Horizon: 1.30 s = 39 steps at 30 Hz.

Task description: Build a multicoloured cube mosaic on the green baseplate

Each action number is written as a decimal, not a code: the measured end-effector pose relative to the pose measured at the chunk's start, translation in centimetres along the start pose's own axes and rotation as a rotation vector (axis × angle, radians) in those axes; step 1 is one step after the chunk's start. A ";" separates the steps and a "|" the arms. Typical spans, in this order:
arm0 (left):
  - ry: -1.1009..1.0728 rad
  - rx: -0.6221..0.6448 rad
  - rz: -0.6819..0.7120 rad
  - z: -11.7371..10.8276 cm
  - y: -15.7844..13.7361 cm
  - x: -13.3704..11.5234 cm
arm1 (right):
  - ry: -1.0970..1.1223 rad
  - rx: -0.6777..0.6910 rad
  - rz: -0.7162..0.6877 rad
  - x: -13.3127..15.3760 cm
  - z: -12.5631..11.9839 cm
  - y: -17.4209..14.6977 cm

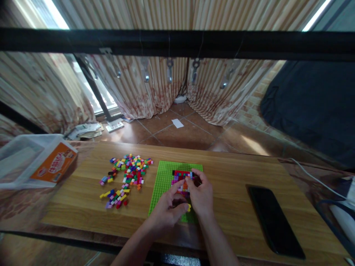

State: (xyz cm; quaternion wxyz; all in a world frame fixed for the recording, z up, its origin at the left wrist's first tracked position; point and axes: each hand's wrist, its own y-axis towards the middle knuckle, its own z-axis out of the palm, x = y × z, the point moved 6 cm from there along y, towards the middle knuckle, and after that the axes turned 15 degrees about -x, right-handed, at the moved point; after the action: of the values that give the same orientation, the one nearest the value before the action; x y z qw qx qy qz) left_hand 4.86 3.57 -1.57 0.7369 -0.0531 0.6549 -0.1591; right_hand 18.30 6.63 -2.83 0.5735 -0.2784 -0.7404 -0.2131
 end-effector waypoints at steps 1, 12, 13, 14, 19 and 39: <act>-0.032 -0.020 -0.009 -0.3 0.1 0.0 | 0.019 0.009 0.018 -0.3 0.1 0.0; -0.253 -0.232 -0.054 -2.3 0.4 -1.2 | 0.221 -0.092 0.029 1.5 -3.0 0.4; -0.260 -0.242 -0.050 -2.4 0.4 -1.4 | 0.211 -0.049 0.017 1.8 -2.9 0.1; -0.267 -0.251 -0.046 -2.5 0.4 -1.5 | 0.197 0.016 0.001 2.1 -2.6 -0.3; -0.295 -0.253 0.013 -2.5 0.4 -2.2 | 0.053 0.302 -0.112 3.4 -1.2 -2.7; -0.238 -0.222 0.078 -2.6 0.0 -2.9 | 0.168 0.135 -0.043 3.0 -3.1 -0.8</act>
State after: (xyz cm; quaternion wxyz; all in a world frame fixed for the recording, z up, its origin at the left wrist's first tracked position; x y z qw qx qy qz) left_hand 2.08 4.81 0.83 0.8046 -0.1272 0.5779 -0.0495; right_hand 19.47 4.51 0.91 0.6464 -0.2043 -0.7080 -0.1977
